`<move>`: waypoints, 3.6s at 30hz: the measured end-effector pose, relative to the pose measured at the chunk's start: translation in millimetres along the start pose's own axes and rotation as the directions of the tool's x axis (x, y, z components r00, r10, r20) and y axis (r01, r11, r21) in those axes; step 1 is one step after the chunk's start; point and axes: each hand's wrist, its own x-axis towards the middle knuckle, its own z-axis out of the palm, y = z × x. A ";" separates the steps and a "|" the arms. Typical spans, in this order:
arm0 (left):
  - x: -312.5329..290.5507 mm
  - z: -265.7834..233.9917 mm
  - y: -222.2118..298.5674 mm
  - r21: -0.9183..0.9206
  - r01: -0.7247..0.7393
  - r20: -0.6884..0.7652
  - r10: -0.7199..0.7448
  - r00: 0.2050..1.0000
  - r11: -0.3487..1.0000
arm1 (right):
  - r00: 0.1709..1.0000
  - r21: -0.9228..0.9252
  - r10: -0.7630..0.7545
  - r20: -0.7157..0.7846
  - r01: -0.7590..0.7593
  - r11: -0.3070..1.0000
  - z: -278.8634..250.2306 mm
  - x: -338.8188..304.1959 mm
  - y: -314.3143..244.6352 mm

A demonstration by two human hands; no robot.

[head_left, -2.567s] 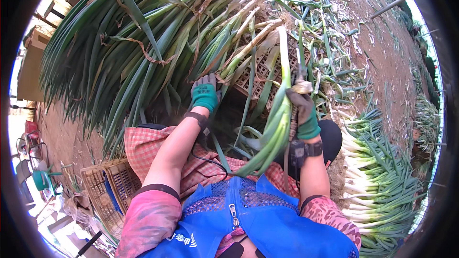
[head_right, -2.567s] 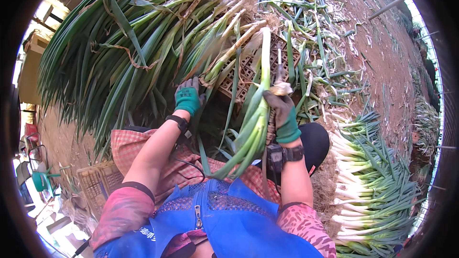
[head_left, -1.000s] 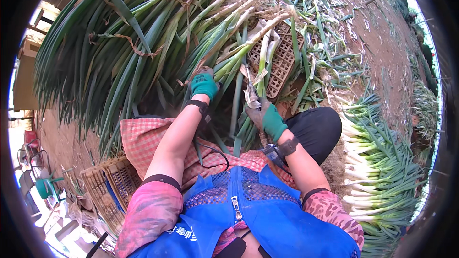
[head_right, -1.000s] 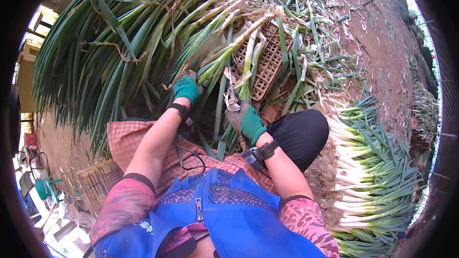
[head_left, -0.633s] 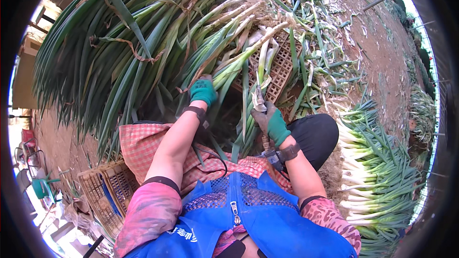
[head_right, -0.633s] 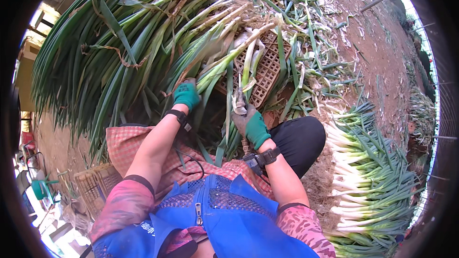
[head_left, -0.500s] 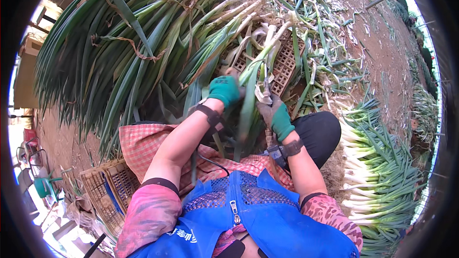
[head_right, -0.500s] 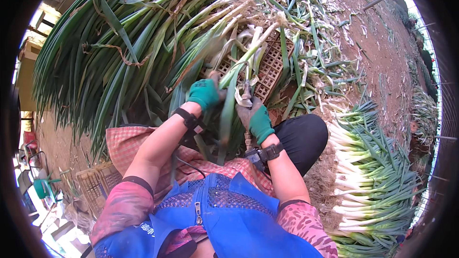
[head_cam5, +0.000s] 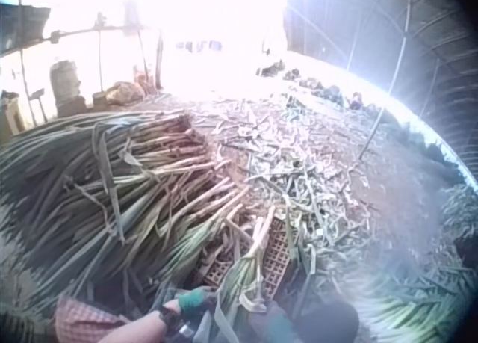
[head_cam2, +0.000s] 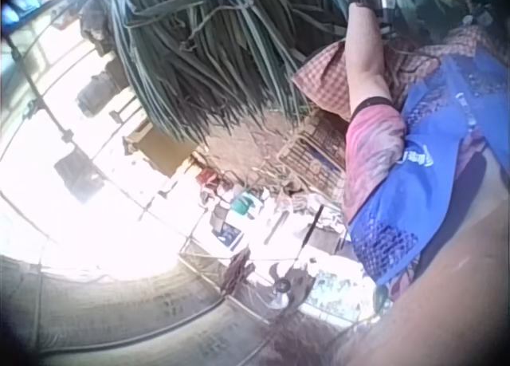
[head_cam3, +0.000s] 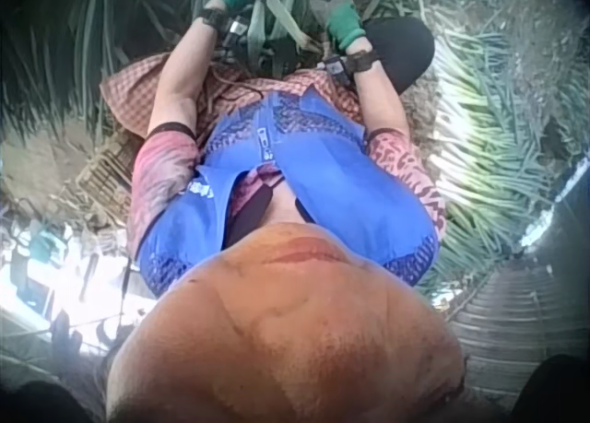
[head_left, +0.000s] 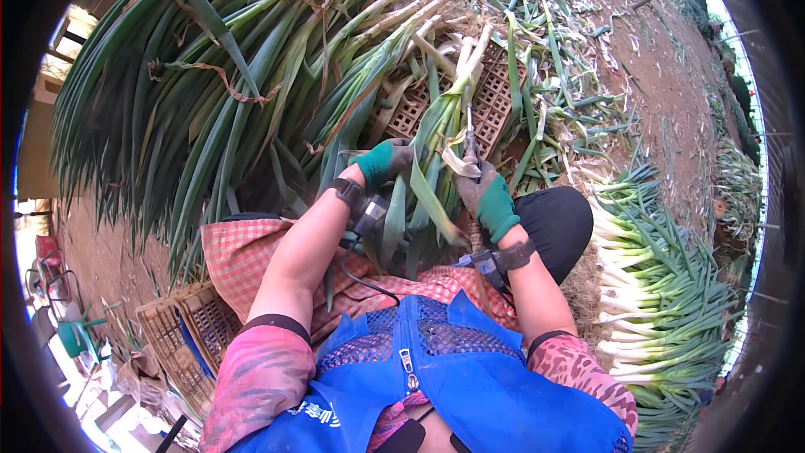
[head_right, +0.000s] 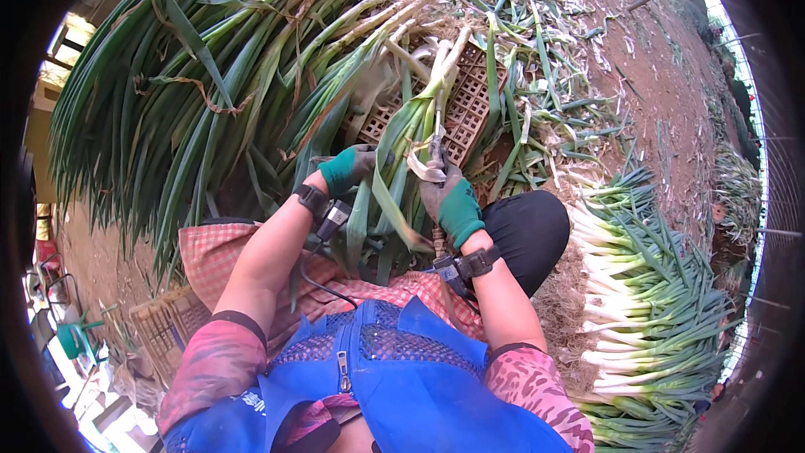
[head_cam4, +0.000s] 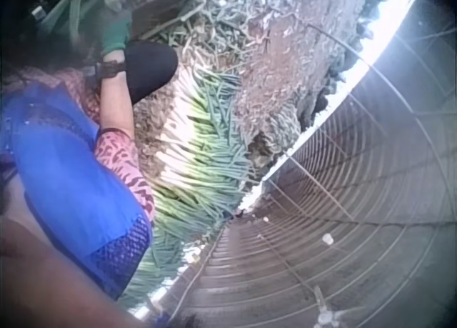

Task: Trimming and cleaning harvested leeks manually.

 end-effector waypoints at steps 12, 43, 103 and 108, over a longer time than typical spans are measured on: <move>-27.3 16.4 2.4 -0.135 0.138 0.117 -0.123 0.986 0.981 | 0.996 -0.307 0.068 -0.049 -0.080 0.949 -10.0 116.3 13.7; -13.5 55.0 31.5 0.389 0.210 -0.173 -0.152 0.973 0.897 | 0.990 -0.546 0.002 0.144 0.078 0.834 -31.0 144.8 48.1; -8.9 86.0 25.0 -0.243 0.246 -0.082 -0.272 0.959 0.938 | 0.993 -0.488 0.073 0.087 -0.022 0.873 -36.2 15.5 9.1; -11.6 86.0 16.0 -0.286 0.234 -0.096 -0.271 0.958 0.929 | 0.995 -0.540 0.077 0.068 -0.028 0.841 -28.6 97.5 26.9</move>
